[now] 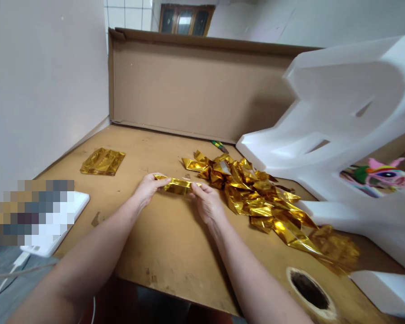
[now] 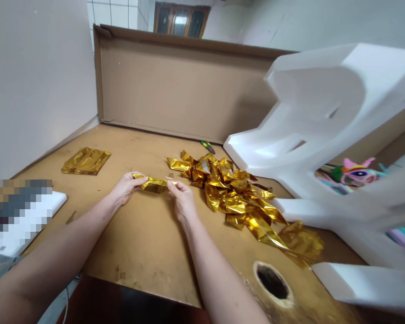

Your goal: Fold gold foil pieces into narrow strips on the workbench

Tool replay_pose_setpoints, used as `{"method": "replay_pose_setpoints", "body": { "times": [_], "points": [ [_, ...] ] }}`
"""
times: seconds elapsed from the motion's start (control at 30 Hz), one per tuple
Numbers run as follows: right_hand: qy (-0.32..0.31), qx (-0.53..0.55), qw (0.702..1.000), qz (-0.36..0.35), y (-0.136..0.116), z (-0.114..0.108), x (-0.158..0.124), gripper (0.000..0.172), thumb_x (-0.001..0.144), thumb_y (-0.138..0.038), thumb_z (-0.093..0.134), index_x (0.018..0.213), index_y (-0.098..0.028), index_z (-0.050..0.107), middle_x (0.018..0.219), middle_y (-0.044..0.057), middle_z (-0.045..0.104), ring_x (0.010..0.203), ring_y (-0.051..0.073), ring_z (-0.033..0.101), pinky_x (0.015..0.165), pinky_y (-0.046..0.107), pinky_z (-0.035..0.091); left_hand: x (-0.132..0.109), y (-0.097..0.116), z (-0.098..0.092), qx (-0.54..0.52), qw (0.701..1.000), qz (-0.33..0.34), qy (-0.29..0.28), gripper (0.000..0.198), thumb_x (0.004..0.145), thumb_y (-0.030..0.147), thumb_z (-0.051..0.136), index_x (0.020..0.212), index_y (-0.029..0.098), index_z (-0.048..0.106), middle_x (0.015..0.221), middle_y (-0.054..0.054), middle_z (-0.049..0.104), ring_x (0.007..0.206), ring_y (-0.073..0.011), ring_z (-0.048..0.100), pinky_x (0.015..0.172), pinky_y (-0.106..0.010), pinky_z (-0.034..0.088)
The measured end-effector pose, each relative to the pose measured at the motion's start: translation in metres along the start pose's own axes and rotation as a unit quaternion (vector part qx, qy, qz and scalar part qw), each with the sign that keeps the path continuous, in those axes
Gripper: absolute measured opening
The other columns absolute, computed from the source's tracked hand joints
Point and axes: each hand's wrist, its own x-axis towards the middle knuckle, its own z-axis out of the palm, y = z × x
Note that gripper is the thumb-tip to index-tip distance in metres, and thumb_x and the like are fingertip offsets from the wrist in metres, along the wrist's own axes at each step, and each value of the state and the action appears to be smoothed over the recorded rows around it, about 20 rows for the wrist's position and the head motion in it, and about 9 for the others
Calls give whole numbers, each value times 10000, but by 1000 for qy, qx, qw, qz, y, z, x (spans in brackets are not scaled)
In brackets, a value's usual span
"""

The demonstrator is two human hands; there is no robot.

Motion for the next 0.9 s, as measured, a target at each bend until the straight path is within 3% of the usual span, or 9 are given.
{"method": "replay_pose_setpoints", "body": {
  "times": [0.1, 0.27, 0.4, 0.63, 0.9],
  "points": [
    [-24, 31, 998, 52, 7, 15, 2, 335, 415, -419, 827, 606, -201, 658, 618, -13, 653, 573, 115, 523, 525, 242, 360, 0, -2, 0, -12, 1000, 7, 8, 288, 424, 276, 818, 558, 143, 600, 512, 33, 574, 484, -74, 490, 510, -205, 353],
    [-30, 65, 996, 47, 19, 30, 6, 372, 367, -346, 850, 655, -198, 667, 648, -7, 679, 600, 152, 573, 580, 277, 412, -1, -3, 2, -22, 1000, 6, 17, 323, 381, 299, 824, 546, 142, 595, 515, 34, 582, 492, -76, 499, 511, -204, 361],
    [-21, 62, 996, 54, 23, 23, 11, 327, 405, -356, 837, 627, -193, 660, 604, -8, 664, 578, 137, 560, 543, 256, 394, 1, -6, 2, 0, 1000, -8, 29, 333, 376, 328, 818, 546, 145, 597, 519, 30, 572, 505, -92, 506, 486, -207, 352],
    [13, 62, 996, 63, 18, 6, 12, 291, 380, -337, 845, 526, -183, 647, 514, -42, 584, 463, 67, 423, 473, 225, 335, 4, -7, -1, 11, 999, -13, 38, 337, 369, 348, 818, 539, 147, 607, 527, 22, 575, 509, -91, 496, 478, -204, 350],
    [11, 77, 994, 73, 17, 3, 12, 305, 408, -375, 833, 498, -179, 617, 492, -42, 542, 449, 66, 403, 461, 229, 322, 4, -6, -6, 22, 999, -11, 43, 281, 425, 334, 796, 550, 139, 635, 512, 5, 589, 454, -78, 469, 442, -200, 322]
  ]
}}
